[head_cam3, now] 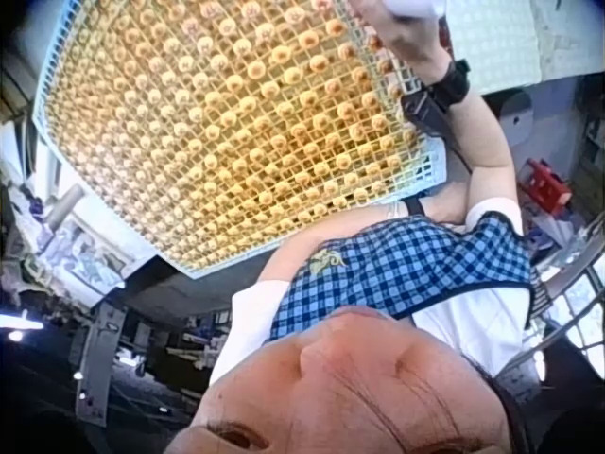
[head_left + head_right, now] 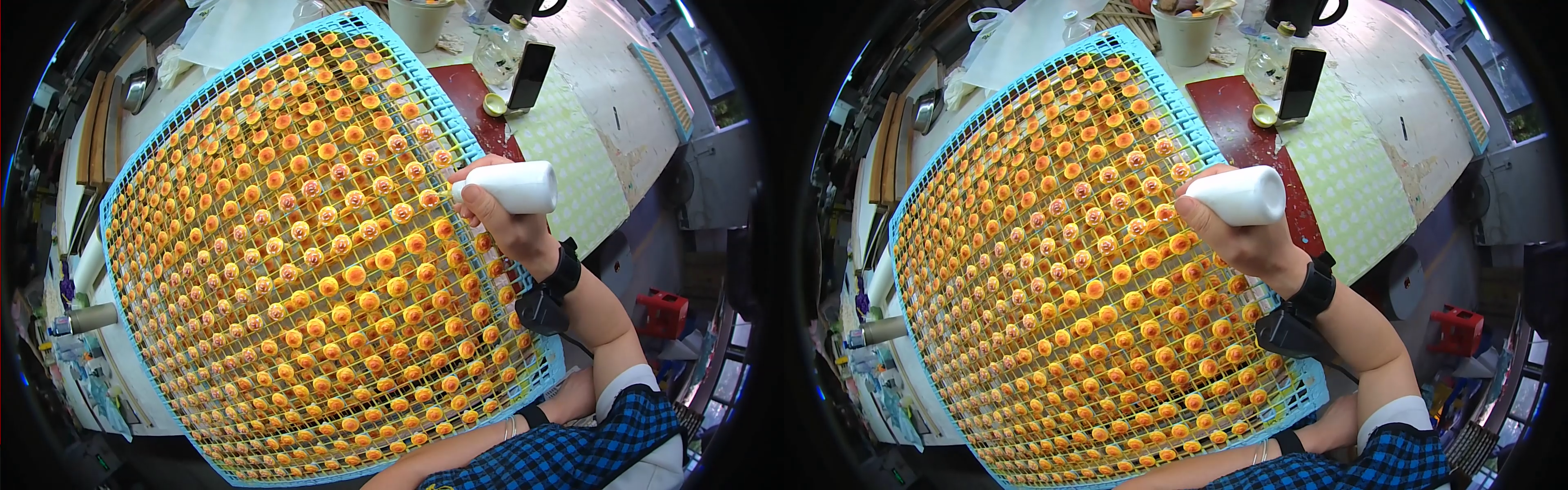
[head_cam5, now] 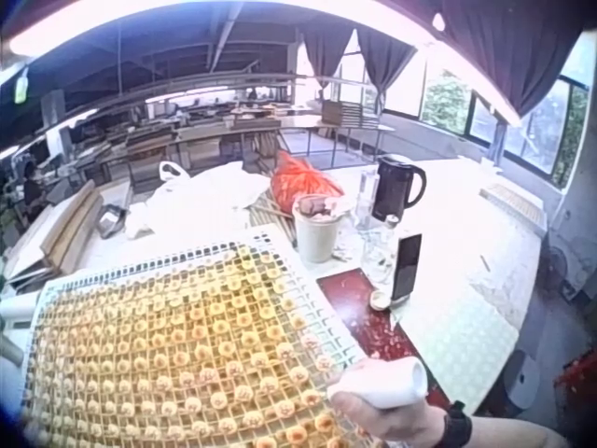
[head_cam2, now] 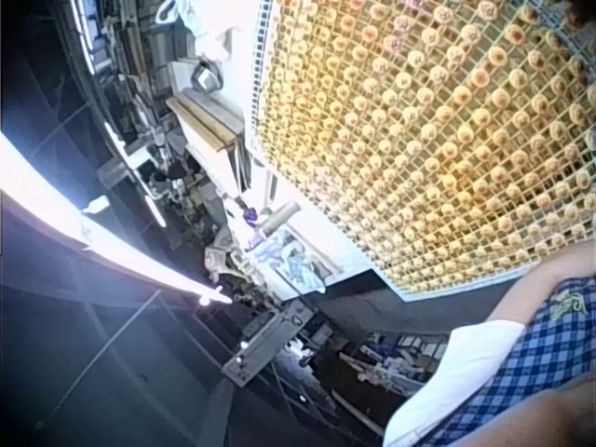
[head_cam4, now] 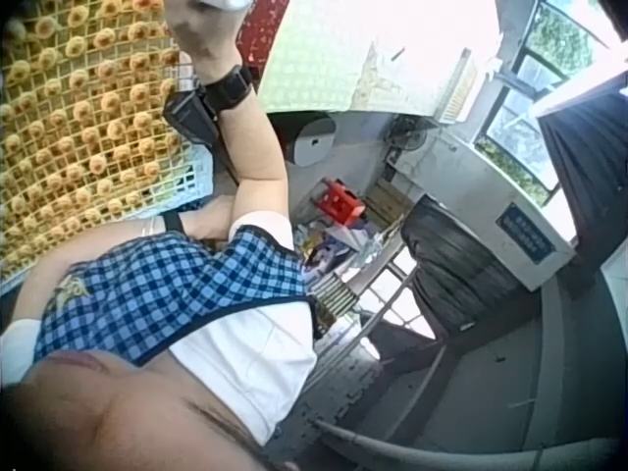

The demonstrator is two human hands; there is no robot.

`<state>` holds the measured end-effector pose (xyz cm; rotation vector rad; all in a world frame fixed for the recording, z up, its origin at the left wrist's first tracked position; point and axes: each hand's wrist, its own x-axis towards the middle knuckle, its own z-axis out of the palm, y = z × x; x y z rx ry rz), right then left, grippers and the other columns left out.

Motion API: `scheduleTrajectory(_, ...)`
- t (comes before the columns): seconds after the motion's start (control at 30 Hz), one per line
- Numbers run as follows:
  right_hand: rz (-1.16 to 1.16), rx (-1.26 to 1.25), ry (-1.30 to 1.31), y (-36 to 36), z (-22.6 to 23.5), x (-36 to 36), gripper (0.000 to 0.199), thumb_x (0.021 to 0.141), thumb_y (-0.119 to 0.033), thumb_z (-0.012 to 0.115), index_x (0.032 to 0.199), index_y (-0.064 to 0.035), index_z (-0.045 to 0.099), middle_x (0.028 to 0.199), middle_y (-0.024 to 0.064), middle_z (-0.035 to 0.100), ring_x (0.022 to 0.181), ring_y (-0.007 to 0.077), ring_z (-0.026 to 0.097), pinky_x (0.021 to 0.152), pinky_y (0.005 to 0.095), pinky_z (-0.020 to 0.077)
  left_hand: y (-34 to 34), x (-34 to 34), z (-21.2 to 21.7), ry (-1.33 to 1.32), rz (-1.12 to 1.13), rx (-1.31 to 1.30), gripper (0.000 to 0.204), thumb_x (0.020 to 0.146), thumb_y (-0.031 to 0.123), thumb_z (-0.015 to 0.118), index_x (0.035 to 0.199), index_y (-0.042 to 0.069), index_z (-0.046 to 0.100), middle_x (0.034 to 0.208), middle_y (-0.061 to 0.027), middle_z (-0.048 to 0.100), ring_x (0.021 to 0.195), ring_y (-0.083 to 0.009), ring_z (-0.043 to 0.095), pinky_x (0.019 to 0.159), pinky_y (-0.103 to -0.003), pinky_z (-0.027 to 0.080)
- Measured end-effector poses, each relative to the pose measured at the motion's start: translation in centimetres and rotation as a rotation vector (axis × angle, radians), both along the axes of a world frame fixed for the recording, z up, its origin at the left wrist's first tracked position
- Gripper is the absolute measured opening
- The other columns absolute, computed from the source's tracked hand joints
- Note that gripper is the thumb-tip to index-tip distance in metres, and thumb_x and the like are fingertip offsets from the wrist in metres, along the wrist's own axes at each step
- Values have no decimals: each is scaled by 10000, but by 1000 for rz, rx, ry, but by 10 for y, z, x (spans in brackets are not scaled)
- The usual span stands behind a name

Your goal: Applying adhesive from a squeeze bottle onto small yellow and red components arranged in a tray.

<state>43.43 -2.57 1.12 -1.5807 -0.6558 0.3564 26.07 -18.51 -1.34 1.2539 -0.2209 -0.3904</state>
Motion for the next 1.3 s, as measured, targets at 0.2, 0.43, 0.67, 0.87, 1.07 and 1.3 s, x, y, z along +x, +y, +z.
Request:
scheduleTrajectory(0.2, 27, 1, -10, -1, 0, 0, 63, 745, -70, 595, 739, -10, 577, 720, 59, 562, 628, 131, 536, 556, 236, 417, 8, 2, 6, -4, 1, 47, 271, 702, 169, 535, 904, -7, 505, 885, -222, 539, 806, -356, 536, 717, -399, 427)
scheduleTrajectory(0.43, -35, 28, 76, -2, 0, -1, 60, 748, -70, 591, 749, -17, 565, 702, 41, 541, 633, 111, 525, 550, 228, 411, 2, -1, 2, -9, 27, 28, 252, 709, 170, 526, 890, -5, 513, 865, -221, 544, 790, -356, 537, 703, -399, 428)
scheduleTrajectory(0.67, -30, -4, 32, -2, 1, -1, 68, 745, -75, 595, 736, -15, 565, 702, 42, 541, 622, 119, 524, 542, 233, 407, -2, 0, -2, 21, -37, -12, 341, 676, 181, 555, 932, -25, 467, 920, -261, 509, 824, -408, 500, 714, -422, 420)
scheduleTrajectory(0.87, -12, -21, 10, -2, 1, -1, 73, 743, -79, 595, 729, -11, 573, 702, 50, 548, 619, 132, 526, 547, 243, 409, -4, -2, -4, -4, -17, -7, 348, 665, 179, 561, 932, -24, 466, 917, -261, 508, 816, -413, 497, 710, -424, 420)
scheduleTrajectory(1.07, 31, 4, 19, -3, 1, -1, 77, 744, -86, 600, 747, -14, 572, 705, 43, 553, 625, 116, 529, 555, 234, 416, 2, 1, 1, 5, -20, -16, 355, 657, 177, 566, 932, -25, 466, 903, -262, 510, 808, -414, 498, 703, -425, 421)
scheduleTrajectory(1.3, 49, -26, -3, -2, 4, -2, 66, 743, -76, 599, 753, -17, 571, 706, 34, 555, 611, 98, 531, 520, 219, 416, 2, 1, 1, 11, -19, 0, 361, 658, 180, 567, 934, -28, 464, 888, -265, 515, 795, -417, 500, 697, -430, 418)
